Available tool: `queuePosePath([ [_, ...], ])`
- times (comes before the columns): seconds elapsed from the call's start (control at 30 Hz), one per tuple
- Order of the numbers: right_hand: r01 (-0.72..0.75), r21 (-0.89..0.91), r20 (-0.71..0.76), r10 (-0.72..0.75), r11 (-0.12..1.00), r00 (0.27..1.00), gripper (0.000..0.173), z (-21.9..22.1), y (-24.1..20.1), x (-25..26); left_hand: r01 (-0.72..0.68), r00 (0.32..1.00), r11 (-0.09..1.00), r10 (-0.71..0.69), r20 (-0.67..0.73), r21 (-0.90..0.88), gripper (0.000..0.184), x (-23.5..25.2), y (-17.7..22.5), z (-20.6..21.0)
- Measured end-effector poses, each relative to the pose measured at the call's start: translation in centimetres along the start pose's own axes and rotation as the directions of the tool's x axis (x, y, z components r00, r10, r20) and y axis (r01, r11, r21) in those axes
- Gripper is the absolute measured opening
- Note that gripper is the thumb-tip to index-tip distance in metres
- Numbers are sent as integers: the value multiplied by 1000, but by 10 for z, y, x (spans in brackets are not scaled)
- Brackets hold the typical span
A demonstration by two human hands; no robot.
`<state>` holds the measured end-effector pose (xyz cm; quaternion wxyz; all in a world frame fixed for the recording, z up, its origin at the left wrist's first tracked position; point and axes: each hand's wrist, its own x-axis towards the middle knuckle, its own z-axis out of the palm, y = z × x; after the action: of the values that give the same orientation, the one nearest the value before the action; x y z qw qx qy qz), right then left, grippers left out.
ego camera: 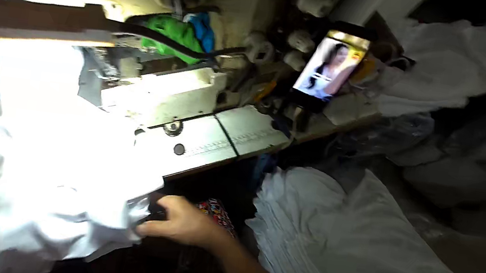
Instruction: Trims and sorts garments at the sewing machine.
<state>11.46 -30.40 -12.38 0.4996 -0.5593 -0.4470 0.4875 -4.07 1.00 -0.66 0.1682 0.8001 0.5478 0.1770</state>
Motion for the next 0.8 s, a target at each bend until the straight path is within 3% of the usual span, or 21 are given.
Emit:
queuePosePath([
  [0.07, -9, -172, 11, 11, 985, 1000, 31, -28, 0, -8, -376, 926, 925, 374, -46, -53, 58, -18, -32, -11],
  [0.13, -13, -220, -80, -5, 975, 997, 26, -48, -11, -14, -595, 801, 801, 587, -117, -59, 51, -63, -26, -10],
  [0.27, 29, -194, -329, -93, 981, 940, 14, -58, -46, -2, -752, 658, 658, 748, -87, -31, 64, -157, -13, 16],
  [0.37, 106, -232, -362, -187, 967, 913, 18, -42, -59, 29, -775, 612, 617, 787, -81, 138, 59, -181, -20, 46],
  [0.43, 106, -268, -286, -184, 958, 941, 32, -27, -59, 48, -766, 610, 612, 789, -79, 195, 50, -183, -25, 55],
  [0.53, 68, -265, -189, -121, 962, 975, 32, -1, -65, 57, -777, 613, 622, 783, -111, 94, 24, -175, -31, 44],
  [0.6, 111, -215, -145, -145, 970, 979, 17, 3, -67, 52, -757, 653, 649, 753, -80, -71, 27, -169, -42, 34],
  [0.67, 97, -89, -136, -109, 991, 985, 15, -5, -68, 47, -677, 723, 696, 690, -40, -240, 35, -166, -46, 29],
  [0.8, -52, 213, -223, 100, 976, 970, 25, -15, -67, 59, -514, 857, 829, 505, -98, -220, 55, -169, -19, 38],
])
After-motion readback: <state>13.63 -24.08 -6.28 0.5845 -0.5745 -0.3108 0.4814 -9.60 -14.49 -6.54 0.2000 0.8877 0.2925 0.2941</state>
